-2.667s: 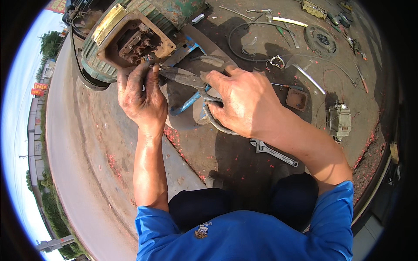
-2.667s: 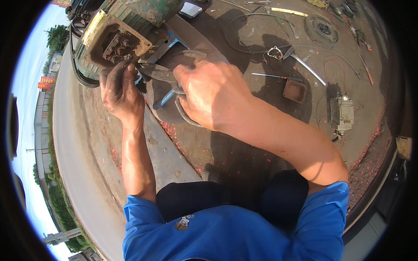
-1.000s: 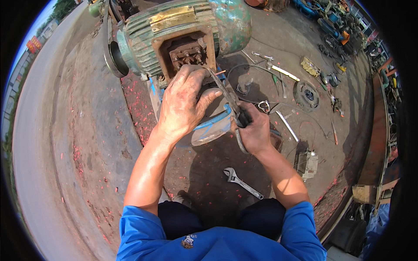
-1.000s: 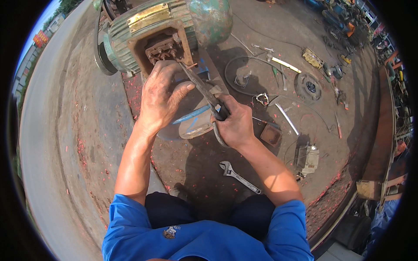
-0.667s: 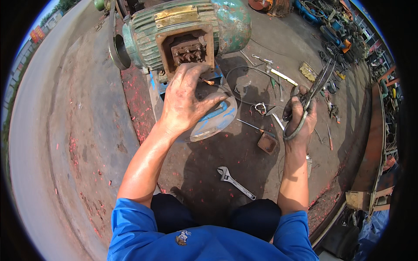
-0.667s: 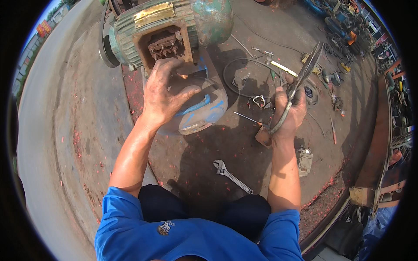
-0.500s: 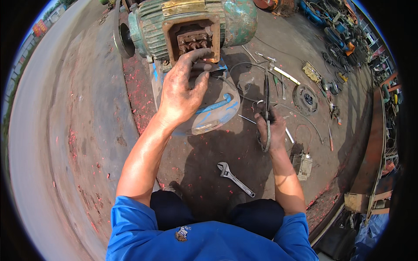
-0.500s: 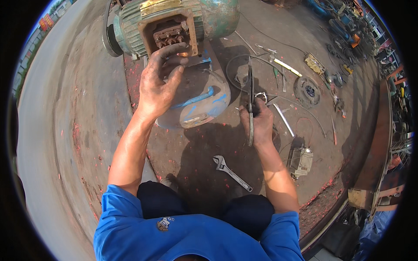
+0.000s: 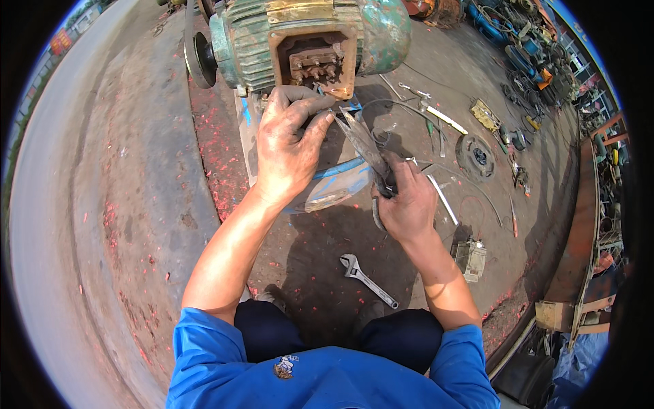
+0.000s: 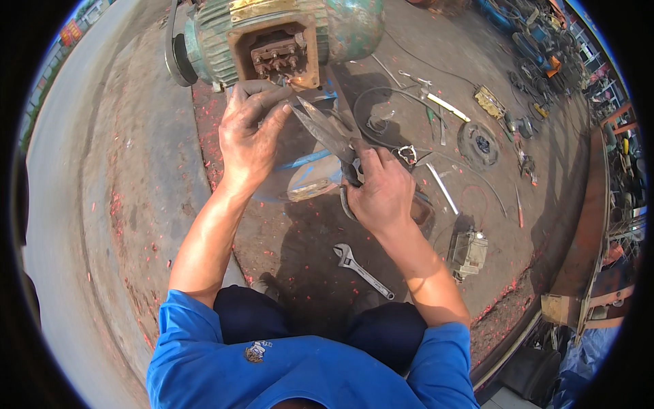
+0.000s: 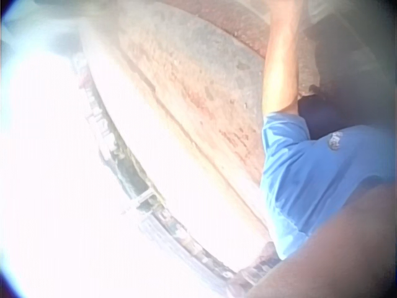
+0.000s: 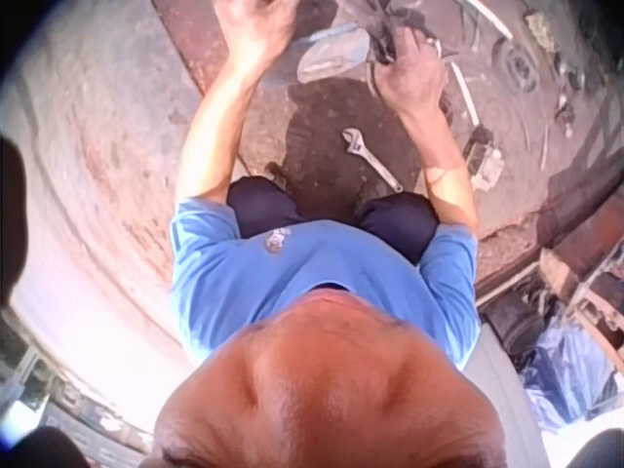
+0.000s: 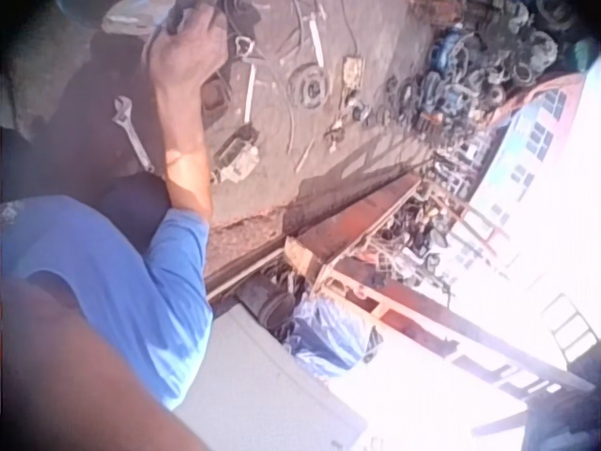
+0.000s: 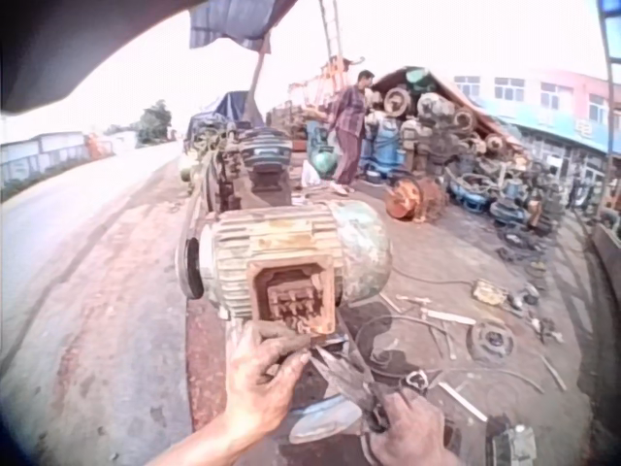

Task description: The person uses shears to cut the outer sheath of a cable, then strips the insulation from individual wires. They twist the exposed strands and insert them into the terminal block of a green electric motor, securing the connections.

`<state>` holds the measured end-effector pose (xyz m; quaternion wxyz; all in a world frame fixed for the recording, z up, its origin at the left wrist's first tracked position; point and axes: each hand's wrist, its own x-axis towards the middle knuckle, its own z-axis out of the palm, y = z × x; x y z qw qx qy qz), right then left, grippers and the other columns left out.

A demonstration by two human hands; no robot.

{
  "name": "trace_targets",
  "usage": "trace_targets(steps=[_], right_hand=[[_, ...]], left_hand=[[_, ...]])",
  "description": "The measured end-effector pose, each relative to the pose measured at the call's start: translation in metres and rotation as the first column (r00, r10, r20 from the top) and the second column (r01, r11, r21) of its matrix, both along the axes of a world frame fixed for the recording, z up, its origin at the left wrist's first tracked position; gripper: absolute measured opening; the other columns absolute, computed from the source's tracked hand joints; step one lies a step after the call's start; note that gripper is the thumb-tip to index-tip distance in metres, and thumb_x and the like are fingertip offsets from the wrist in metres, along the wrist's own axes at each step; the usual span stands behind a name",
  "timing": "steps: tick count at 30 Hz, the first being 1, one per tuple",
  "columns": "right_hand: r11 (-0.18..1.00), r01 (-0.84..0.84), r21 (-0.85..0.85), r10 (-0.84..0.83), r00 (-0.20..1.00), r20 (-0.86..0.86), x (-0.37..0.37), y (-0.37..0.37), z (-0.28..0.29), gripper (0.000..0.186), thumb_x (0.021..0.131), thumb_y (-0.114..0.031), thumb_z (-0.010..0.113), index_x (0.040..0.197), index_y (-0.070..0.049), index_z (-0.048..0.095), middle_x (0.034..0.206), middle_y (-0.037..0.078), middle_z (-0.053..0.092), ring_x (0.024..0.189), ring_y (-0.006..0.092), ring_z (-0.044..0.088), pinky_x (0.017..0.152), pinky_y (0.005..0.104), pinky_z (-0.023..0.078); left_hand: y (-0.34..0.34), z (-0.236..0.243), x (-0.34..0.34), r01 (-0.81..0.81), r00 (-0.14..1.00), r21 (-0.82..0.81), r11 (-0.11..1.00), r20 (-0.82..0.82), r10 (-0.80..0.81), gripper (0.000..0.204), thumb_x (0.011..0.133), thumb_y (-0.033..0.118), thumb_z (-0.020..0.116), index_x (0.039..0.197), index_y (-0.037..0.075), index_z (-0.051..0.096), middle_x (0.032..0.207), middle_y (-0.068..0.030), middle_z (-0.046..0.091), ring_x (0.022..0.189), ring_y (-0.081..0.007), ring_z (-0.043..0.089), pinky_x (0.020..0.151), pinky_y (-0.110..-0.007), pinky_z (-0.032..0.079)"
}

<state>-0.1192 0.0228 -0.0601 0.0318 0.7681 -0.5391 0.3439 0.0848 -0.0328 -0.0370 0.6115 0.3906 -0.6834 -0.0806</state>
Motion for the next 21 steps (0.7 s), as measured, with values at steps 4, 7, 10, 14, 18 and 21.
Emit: trace_targets(steps=[4,7,10,14,18,21], right_hand=[[0.997,-0.001,-0.072,0.0,1.0,-0.014,0.001,-0.009,-0.001,0.056,0.061,-0.01,0.08,0.115,-0.008,0.063,0.084,0.01,0.063,0.076,0.0303,0.064,0.062,0.0407,0.051],[0.999,-0.012,-0.052,0.014,1.0,0.028,0.002,-0.012,-0.005,0.056,0.062,-0.009,0.079,0.115,-0.007,0.062,0.081,0.011,0.064,0.074,0.0317,0.064,0.062,0.0411,0.051],[0.996,-0.073,0.051,0.065,0.988,0.143,0.0,-0.015,-0.016,0.052,0.066,-0.007,0.077,0.116,-0.006,0.063,0.079,0.012,0.065,0.071,0.0289,0.066,0.064,0.0375,0.052],[0.891,-0.257,0.374,0.068,0.89,0.45,0.001,-0.011,-0.008,0.044,0.075,-0.007,0.074,0.117,-0.002,0.064,0.079,0.013,0.067,0.069,0.0183,0.065,0.068,0.0297,0.052],[0.839,-0.364,0.406,0.102,0.836,0.539,-0.003,-0.013,-0.007,0.039,0.077,-0.01,0.073,0.114,0.001,0.064,0.079,0.012,0.064,0.069,0.0131,0.06,0.068,0.0276,0.05],[0.921,-0.198,0.336,0.027,0.892,0.452,0.005,-0.016,-0.01,0.038,0.076,-0.008,0.073,0.112,-0.001,0.064,0.081,0.013,0.065,0.069,0.0183,0.063,0.068,0.031,0.051]], left_hand=[[-0.002,0.001,-0.003,0.035,0.998,0.055,0.998,0.042,-0.037,0.023,0.086,-0.003,0.064,0.107,0.0,0.071,0.098,-0.0099,0.063,0.092,-0.0216,0.061,0.079,-0.032,0.05],[-0.004,0.001,-0.007,0.06,0.998,0.098,0.993,-0.015,-0.059,0.023,0.084,-0.003,0.064,0.105,0.001,0.07,0.089,-0.0163,0.061,0.086,-0.0325,0.061,0.077,-0.039,0.049],[-0.004,0.003,-0.006,-0.038,0.993,0.006,0.999,0.113,0.037,0.027,0.083,-0.002,0.064,0.108,0.003,0.07,0.092,-0.017,0.058,0.083,-0.0349,0.061,0.074,-0.042,0.051],[0.0,0.01,-0.01,-0.253,0.923,0.053,0.966,0.312,0.225,0.029,0.081,0.003,0.066,0.109,0.008,0.07,0.098,-0.0187,0.053,0.078,-0.0375,0.063,0.067,-0.045,0.052],[-0.004,0.012,-0.01,-0.302,0.895,0.049,0.952,0.358,0.265,0.029,0.082,0.007,0.067,0.109,0.012,0.071,0.097,-0.0189,0.051,0.076,-0.0373,0.064,0.063,-0.046,0.053],[-0.006,0.011,-0.011,-0.303,0.905,0.041,0.952,0.325,0.275,0.027,0.082,0.008,0.068,0.109,0.013,0.072,0.095,-0.0185,0.051,0.075,-0.0367,0.064,0.063,-0.046,0.053]])
